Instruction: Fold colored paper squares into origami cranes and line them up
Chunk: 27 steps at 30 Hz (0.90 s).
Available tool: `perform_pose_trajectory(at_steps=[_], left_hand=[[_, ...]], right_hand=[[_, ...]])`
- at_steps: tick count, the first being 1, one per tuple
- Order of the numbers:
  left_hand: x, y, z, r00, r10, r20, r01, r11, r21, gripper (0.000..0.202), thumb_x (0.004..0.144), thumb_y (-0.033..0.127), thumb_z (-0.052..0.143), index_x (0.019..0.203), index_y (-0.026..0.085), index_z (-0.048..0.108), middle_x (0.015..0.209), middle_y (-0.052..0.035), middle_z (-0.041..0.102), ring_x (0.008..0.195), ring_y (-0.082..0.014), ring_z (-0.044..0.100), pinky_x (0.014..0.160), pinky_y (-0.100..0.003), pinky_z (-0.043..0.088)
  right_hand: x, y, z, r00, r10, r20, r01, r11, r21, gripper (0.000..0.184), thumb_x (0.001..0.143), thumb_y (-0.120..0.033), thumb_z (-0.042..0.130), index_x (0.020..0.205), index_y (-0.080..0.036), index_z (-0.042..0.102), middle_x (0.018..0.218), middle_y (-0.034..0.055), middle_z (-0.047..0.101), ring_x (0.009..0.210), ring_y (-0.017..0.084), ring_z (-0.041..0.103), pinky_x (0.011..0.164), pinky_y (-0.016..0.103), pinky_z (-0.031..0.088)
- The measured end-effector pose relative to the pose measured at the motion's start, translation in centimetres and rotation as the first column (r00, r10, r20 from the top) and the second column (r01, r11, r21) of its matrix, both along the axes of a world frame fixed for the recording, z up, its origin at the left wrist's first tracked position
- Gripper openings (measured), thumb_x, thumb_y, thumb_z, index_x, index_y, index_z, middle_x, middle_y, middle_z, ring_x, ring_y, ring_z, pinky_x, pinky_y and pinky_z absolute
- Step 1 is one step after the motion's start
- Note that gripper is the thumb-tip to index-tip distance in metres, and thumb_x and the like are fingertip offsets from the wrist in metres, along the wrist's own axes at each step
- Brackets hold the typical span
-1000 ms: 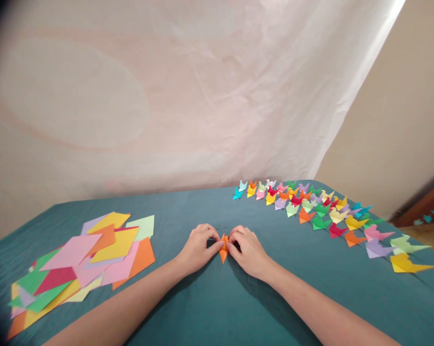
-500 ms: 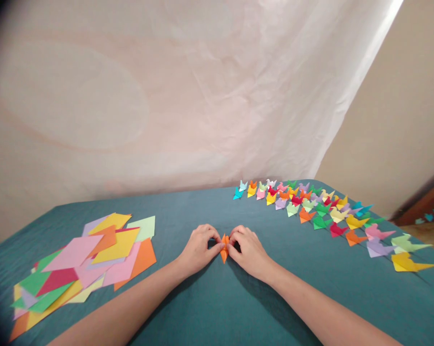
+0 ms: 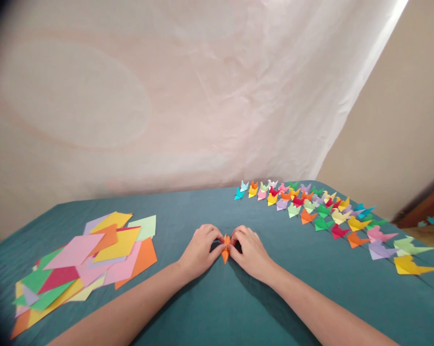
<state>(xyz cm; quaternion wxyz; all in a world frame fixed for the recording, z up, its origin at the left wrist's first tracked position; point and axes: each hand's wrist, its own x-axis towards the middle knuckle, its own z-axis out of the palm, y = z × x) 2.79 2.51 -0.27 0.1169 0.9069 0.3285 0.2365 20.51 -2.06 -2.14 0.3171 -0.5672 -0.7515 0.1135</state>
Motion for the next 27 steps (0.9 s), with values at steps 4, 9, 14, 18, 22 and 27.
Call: perform_pose_trajectory(at_steps=[4, 9, 14, 18, 22, 27], left_hand=[[0.0, -0.5, 0.6, 0.991, -0.082, -0.101, 0.092, 0.991, 0.095, 0.014, 0.088, 0.028, 0.050, 0.092, 0.018, 0.058, 0.101, -0.0050, 0.056, 0.101, -0.0202, 0.048, 0.087, -0.036, 0.039], [-0.7, -1.0, 1.1, 0.935, -0.203, -0.290, 0.263, 0.947, 0.183, 0.020, 0.091, 0.016, 0.042, 0.105, 0.016, 0.057, 0.104, -0.0063, 0.059, 0.106, -0.0190, 0.048, 0.092, -0.034, 0.037], [-1.3, -1.0, 1.6, 0.881, -0.229, -0.413, 0.353, 0.900, 0.254, 0.024, 0.091, 0.016, 0.041, 0.111, 0.016, 0.055, 0.107, -0.0072, 0.060, 0.109, -0.0187, 0.048, 0.093, -0.033, 0.036], [-1.3, -1.0, 1.9, 0.873, -0.222, -0.435, 0.361, 0.892, 0.270, 0.026, 0.091, 0.016, 0.043, 0.115, 0.014, 0.054, 0.109, -0.0072, 0.060, 0.110, -0.0194, 0.048, 0.093, -0.033, 0.035], [-1.4, -1.0, 2.2, 0.866, -0.229, -0.445, 0.373, 0.888, 0.268, 0.028, 0.091, 0.016, 0.041, 0.117, 0.014, 0.052, 0.110, -0.0078, 0.059, 0.109, -0.0195, 0.048, 0.092, -0.033, 0.035], [-1.5, -1.0, 2.2, 0.858, -0.227, -0.460, 0.381, 0.882, 0.276, 0.026, 0.091, 0.017, 0.041, 0.113, 0.014, 0.055, 0.111, -0.0083, 0.058, 0.109, -0.0197, 0.048, 0.092, -0.032, 0.035]], right_hand=[[0.0, 0.0, 0.1, 1.000, 0.001, 0.014, -0.001, 1.000, -0.009, 0.007, 0.082, -0.021, 0.053, 0.074, -0.019, 0.053, 0.088, 0.0031, 0.056, 0.084, 0.018, 0.052, 0.076, 0.033, 0.040], [0.1, 0.0, -0.1, 1.000, 0.007, 0.017, -0.007, 1.000, -0.009, 0.010, 0.083, -0.024, 0.053, 0.075, -0.019, 0.054, 0.089, 0.0032, 0.056, 0.085, 0.017, 0.052, 0.077, 0.033, 0.041], [0.3, 0.0, -0.3, 0.999, 0.029, 0.014, -0.029, 0.999, 0.013, 0.009, 0.083, -0.023, 0.054, 0.075, -0.019, 0.055, 0.090, 0.0038, 0.057, 0.085, 0.018, 0.053, 0.077, 0.034, 0.042], [0.4, -0.7, 0.0, 0.999, 0.045, 0.005, -0.045, 0.997, 0.065, 0.011, 0.086, -0.017, 0.048, 0.085, -0.019, 0.058, 0.092, 0.0044, 0.059, 0.086, 0.017, 0.054, 0.077, 0.033, 0.044], [0.3, -2.0, 0.7, 0.982, 0.106, 0.156, -0.127, 0.983, 0.130, 0.025, 0.085, -0.009, 0.045, 0.099, -0.021, 0.062, 0.100, 0.0049, 0.061, 0.092, 0.018, 0.053, 0.082, 0.034, 0.044], [0.1, -2.8, 1.2, 0.943, 0.105, 0.317, -0.181, 0.958, 0.221, 0.028, 0.084, -0.008, 0.047, 0.105, -0.019, 0.064, 0.103, 0.0073, 0.062, 0.101, 0.022, 0.049, 0.088, 0.039, 0.041]])
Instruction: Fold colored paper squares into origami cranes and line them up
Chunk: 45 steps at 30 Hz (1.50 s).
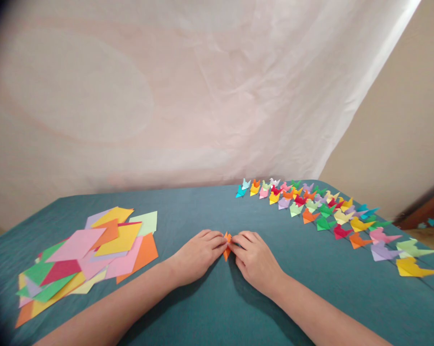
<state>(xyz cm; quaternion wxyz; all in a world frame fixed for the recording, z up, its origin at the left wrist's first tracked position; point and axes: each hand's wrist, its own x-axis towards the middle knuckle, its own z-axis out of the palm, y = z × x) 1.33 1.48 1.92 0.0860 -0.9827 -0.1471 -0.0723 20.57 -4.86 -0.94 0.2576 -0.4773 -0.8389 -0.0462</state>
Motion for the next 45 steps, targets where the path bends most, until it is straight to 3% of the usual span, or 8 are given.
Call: perform_pose_trajectory(at_steps=[13, 25, 30, 36, 41, 45], left_hand=[[0.0, -0.3, -0.1, 1.000, 0.016, -0.008, -0.015, 0.999, 0.028, 0.025, 0.090, 0.017, 0.043, 0.111, 0.015, 0.055, 0.109, -0.0072, 0.058, 0.106, -0.0192, 0.049, 0.091, -0.032, 0.034], [0.2, -0.6, 0.0, 0.999, 0.030, -0.015, -0.029, 0.997, 0.077, 0.023, 0.090, 0.016, 0.040, 0.104, 0.015, 0.058, 0.107, -0.0076, 0.059, 0.109, -0.0197, 0.047, 0.094, -0.033, 0.032], [0.2, -0.7, -0.1, 0.999, 0.044, -0.008, -0.042, 0.993, 0.112, 0.024, 0.090, 0.016, 0.039, 0.105, 0.014, 0.057, 0.110, -0.0079, 0.059, 0.115, -0.0206, 0.044, 0.099, -0.036, 0.029], [0.2, -0.9, -0.3, 0.994, 0.105, 0.014, -0.106, 0.985, 0.138, 0.029, 0.090, 0.020, 0.040, 0.116, 0.013, 0.052, 0.123, -0.0105, 0.053, 0.123, -0.0232, 0.038, 0.103, -0.037, 0.024], [0.2, -1.0, -0.5, 0.993, 0.118, 0.013, -0.119, 0.983, 0.137, 0.029, 0.090, 0.022, 0.042, 0.116, 0.014, 0.052, 0.122, -0.0106, 0.053, 0.124, -0.0244, 0.038, 0.104, -0.038, 0.024], [0.2, -1.1, -0.5, 0.993, 0.119, 0.023, -0.121, 0.983, 0.138, 0.030, 0.090, 0.022, 0.043, 0.117, 0.014, 0.052, 0.120, -0.0101, 0.054, 0.123, -0.0240, 0.039, 0.104, -0.037, 0.024]], right_hand=[[-0.4, 0.1, 0.0, 0.986, -0.004, 0.168, -0.006, 0.998, 0.061, 0.023, 0.081, -0.008, 0.052, 0.100, -0.014, 0.064, 0.099, 0.0082, 0.062, 0.099, 0.021, 0.049, 0.088, 0.035, 0.041], [-1.1, 0.5, 0.7, 0.918, -0.039, 0.395, 0.026, 0.999, 0.039, 0.014, 0.082, -0.009, 0.054, 0.088, -0.013, 0.066, 0.092, 0.0083, 0.061, 0.091, 0.022, 0.049, 0.077, 0.036, 0.040], [-0.9, 0.7, 1.3, 0.925, -0.023, 0.380, 0.000, 0.998, 0.061, 0.016, 0.084, -0.009, 0.052, 0.081, -0.015, 0.066, 0.087, 0.0075, 0.061, 0.088, 0.021, 0.050, 0.077, 0.036, 0.038], [0.0, 1.0, 1.1, 0.929, 0.014, 0.369, -0.046, 0.996, 0.078, 0.015, 0.086, -0.013, 0.052, 0.085, -0.017, 0.067, 0.087, 0.0066, 0.061, 0.088, 0.020, 0.051, 0.086, 0.039, 0.035], [0.9, 0.8, 0.3, 0.985, 0.027, 0.172, -0.028, 1.000, 0.005, 0.024, 0.088, -0.011, 0.048, 0.097, -0.023, 0.067, 0.094, 0.0046, 0.062, 0.092, 0.018, 0.053, 0.084, 0.036, 0.038], [1.2, 0.8, -0.2, 0.999, -0.005, 0.041, 0.003, 0.999, 0.044, 0.030, 0.087, -0.008, 0.043, 0.103, -0.020, 0.066, 0.104, 0.0079, 0.062, 0.096, 0.019, 0.052, 0.085, 0.036, 0.041]])
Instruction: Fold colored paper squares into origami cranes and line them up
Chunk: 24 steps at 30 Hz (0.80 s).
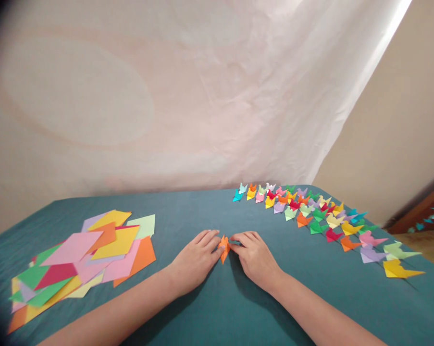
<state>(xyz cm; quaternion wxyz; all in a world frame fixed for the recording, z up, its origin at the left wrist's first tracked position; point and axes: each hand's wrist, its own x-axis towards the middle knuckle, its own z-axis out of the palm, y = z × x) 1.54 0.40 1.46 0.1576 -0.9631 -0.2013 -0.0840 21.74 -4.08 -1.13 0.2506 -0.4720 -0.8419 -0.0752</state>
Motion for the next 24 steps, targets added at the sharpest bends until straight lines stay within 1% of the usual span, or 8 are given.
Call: perform_pose_trajectory(at_steps=[2, 4, 7, 12, 15, 18, 24], left_hand=[[0.0, -0.1, 0.1, 1.000, 0.008, -0.001, -0.008, 1.000, 0.001, 0.029, 0.089, 0.021, 0.043, 0.116, 0.014, 0.053, 0.117, -0.0100, 0.054, 0.120, -0.0236, 0.040, 0.104, -0.037, 0.025], [0.1, -0.1, 0.2, 1.000, 0.016, -0.005, -0.016, 1.000, 0.001, 0.028, 0.089, 0.020, 0.043, 0.114, 0.014, 0.054, 0.114, -0.0099, 0.055, 0.115, -0.0231, 0.043, 0.103, -0.038, 0.025], [0.0, -0.1, 0.4, 1.000, 0.028, 0.004, -0.028, 1.000, -0.011, 0.027, 0.089, 0.020, 0.043, 0.113, 0.015, 0.054, 0.109, -0.0093, 0.055, 0.109, -0.0227, 0.045, 0.101, -0.038, 0.027], [-0.5, 0.1, 1.2, 1.000, 0.020, 0.009, -0.019, 0.994, -0.110, 0.026, 0.090, 0.019, 0.040, 0.110, 0.018, 0.056, 0.098, -0.0088, 0.056, 0.100, -0.0216, 0.047, 0.093, -0.037, 0.035], [-0.6, 0.1, 1.8, 1.000, 0.004, 0.001, -0.004, 0.990, -0.142, 0.023, 0.087, 0.017, 0.042, 0.104, 0.017, 0.059, 0.097, -0.0096, 0.056, 0.100, -0.0224, 0.047, 0.091, -0.037, 0.035], [-0.6, 0.0, 2.1, 1.000, 0.004, -0.008, -0.006, 0.991, -0.135, 0.020, 0.086, 0.016, 0.044, 0.097, 0.015, 0.061, 0.097, -0.0099, 0.056, 0.100, -0.0229, 0.047, 0.090, -0.037, 0.036], [-0.3, 0.1, 1.9, 1.000, -0.024, -0.021, 0.022, 0.996, -0.090, 0.019, 0.086, 0.016, 0.045, 0.097, 0.014, 0.061, 0.097, -0.0100, 0.057, 0.103, -0.0227, 0.047, 0.091, -0.037, 0.035]], right_hand=[[-0.1, 0.1, -0.2, 1.000, -0.002, -0.008, 0.002, 1.000, 0.007, 0.031, 0.087, -0.009, 0.044, 0.107, -0.020, 0.064, 0.107, 0.0086, 0.061, 0.098, 0.020, 0.052, 0.085, 0.037, 0.041], [-0.2, 0.3, -0.3, 1.000, 0.002, 0.000, -0.002, 1.000, -0.014, 0.032, 0.087, -0.009, 0.045, 0.111, -0.023, 0.062, 0.108, 0.0085, 0.061, 0.099, 0.020, 0.052, 0.084, 0.037, 0.042], [-0.4, 0.4, -0.4, 1.000, -0.001, 0.019, 0.002, 0.999, -0.048, 0.033, 0.086, -0.009, 0.047, 0.111, -0.024, 0.062, 0.107, 0.0079, 0.061, 0.100, 0.020, 0.052, 0.083, 0.036, 0.041], [-0.7, 0.4, 0.0, 0.997, -0.024, 0.077, 0.030, 0.997, -0.069, 0.030, 0.086, -0.009, 0.048, 0.106, -0.024, 0.064, 0.104, 0.0078, 0.061, 0.099, 0.020, 0.051, 0.082, 0.035, 0.040], [-0.9, 0.2, 0.3, 0.993, -0.036, 0.109, 0.045, 0.996, -0.078, 0.030, 0.085, -0.009, 0.049, 0.107, -0.024, 0.064, 0.105, 0.0084, 0.060, 0.101, 0.021, 0.050, 0.084, 0.036, 0.039], [-1.0, 0.2, 0.4, 0.990, -0.048, 0.133, 0.060, 0.994, -0.087, 0.031, 0.084, -0.008, 0.050, 0.107, -0.023, 0.063, 0.107, 0.0086, 0.059, 0.102, 0.022, 0.049, 0.084, 0.036, 0.038], [-1.2, 0.3, 0.6, 0.987, -0.052, 0.152, 0.061, 0.997, -0.054, 0.029, 0.084, -0.008, 0.050, 0.104, -0.022, 0.064, 0.107, 0.0087, 0.059, 0.103, 0.021, 0.050, 0.084, 0.036, 0.040]])
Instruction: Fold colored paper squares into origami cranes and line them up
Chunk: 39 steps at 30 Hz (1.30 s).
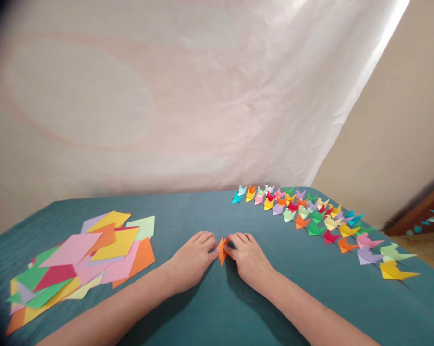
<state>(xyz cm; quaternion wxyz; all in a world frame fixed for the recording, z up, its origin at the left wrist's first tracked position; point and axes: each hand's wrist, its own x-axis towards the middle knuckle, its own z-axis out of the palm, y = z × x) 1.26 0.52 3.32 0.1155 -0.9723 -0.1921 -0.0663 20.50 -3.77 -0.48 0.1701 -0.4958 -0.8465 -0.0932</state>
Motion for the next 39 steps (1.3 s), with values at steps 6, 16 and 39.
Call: perform_pose_trajectory(at_steps=[6, 16, 39], left_hand=[[0.01, 0.17, -0.28, 1.000, -0.026, 0.000, 0.026, 0.999, 0.022, 0.019, 0.088, 0.016, 0.045, 0.101, 0.013, 0.059, 0.097, -0.0095, 0.058, 0.105, -0.0220, 0.046, 0.091, -0.036, 0.036], [0.01, 0.40, -0.30, 0.999, -0.032, 0.007, 0.032, 0.999, 0.004, 0.019, 0.088, 0.017, 0.046, 0.099, 0.012, 0.060, 0.097, -0.0098, 0.058, 0.104, -0.0220, 0.047, 0.091, -0.036, 0.037], [0.37, 0.27, -0.95, 1.000, -0.026, -0.013, 0.026, 0.999, 0.046, 0.019, 0.087, 0.017, 0.047, 0.099, 0.011, 0.060, 0.097, -0.0098, 0.059, 0.103, -0.0230, 0.047, 0.091, -0.036, 0.035]], right_hand=[[-0.35, 0.00, -0.70, 0.999, 0.025, -0.036, -0.023, 0.998, 0.053, 0.025, 0.085, -0.011, 0.051, 0.106, -0.019, 0.063, 0.109, 0.0101, 0.059, 0.104, 0.022, 0.049, 0.085, 0.036, 0.041], [-0.55, -0.17, -0.33, 0.997, -0.079, 0.000, 0.079, 0.997, -0.004, 0.034, 0.084, -0.010, 0.051, 0.112, -0.027, 0.062, 0.124, 0.0079, 0.053, 0.116, 0.025, 0.042, 0.091, 0.041, 0.037], [0.01, -0.42, -0.91, 0.999, -0.032, -0.030, 0.034, 0.998, 0.058, 0.032, 0.086, -0.011, 0.049, 0.111, -0.025, 0.062, 0.121, 0.0097, 0.055, 0.114, 0.024, 0.043, 0.093, 0.040, 0.036]])
